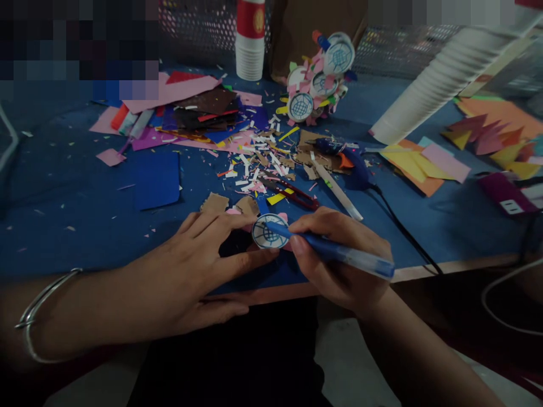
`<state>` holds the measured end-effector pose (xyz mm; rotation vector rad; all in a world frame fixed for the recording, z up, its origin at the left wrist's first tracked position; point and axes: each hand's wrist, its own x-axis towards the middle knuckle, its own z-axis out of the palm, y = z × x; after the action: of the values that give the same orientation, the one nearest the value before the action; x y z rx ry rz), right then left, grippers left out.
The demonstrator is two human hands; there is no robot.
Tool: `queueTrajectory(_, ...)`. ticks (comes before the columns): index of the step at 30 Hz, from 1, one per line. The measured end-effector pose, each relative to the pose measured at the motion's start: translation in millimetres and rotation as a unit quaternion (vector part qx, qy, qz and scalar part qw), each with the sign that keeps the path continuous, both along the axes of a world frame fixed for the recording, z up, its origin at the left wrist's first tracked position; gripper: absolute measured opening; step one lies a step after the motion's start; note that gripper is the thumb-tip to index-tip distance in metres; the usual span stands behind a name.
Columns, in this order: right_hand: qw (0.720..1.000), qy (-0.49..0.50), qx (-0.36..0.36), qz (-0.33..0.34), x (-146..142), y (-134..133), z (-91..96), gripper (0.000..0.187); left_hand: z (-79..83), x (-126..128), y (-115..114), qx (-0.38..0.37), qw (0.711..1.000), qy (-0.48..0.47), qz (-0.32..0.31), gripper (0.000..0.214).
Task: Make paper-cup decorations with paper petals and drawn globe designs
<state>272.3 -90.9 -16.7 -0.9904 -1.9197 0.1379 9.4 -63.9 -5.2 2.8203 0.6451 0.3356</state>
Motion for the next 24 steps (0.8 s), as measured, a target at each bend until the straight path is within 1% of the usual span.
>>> queueTrajectory(6,1.000,-0.010,-0.004,0.011,-0.6,1.0,0.3,0.022,-1.3,-0.2,-0.5,0.007,1.000,-0.001,0.001,0.065)
queueTrajectory(10,1.000,-0.007,0.004,-0.005,0.1,0.8,-1.9,0.023,-1.6,0.2,-0.2,-0.002,1.000,-0.002,0.000,0.065)
queueTrajectory(14,1.000,-0.019,0.012,-0.017,-0.3,0.5,-1.8,0.019,-1.8,-0.1,-1.3,0.009,1.000,-0.002,-0.003,0.064)
queueTrajectory(17,0.999,-0.025,0.019,-0.036,-0.1,-0.9,-1.3,0.020,-1.7,-0.9,-1.7,0.010,1.000,-0.005,-0.005,0.065)
queueTrajectory(21,0.999,-0.024,0.013,-0.031,1.0,-2.7,-1.8,0.018,-1.1,-1.3,-1.4,0.013,1.000,0.001,-0.004,0.065)
queueTrajectory(24,1.000,0.000,0.010,-0.026,2.0,-3.0,-3.5,0.021,-1.0,-0.7,-1.9,0.023,1.000,0.011,0.002,0.065)
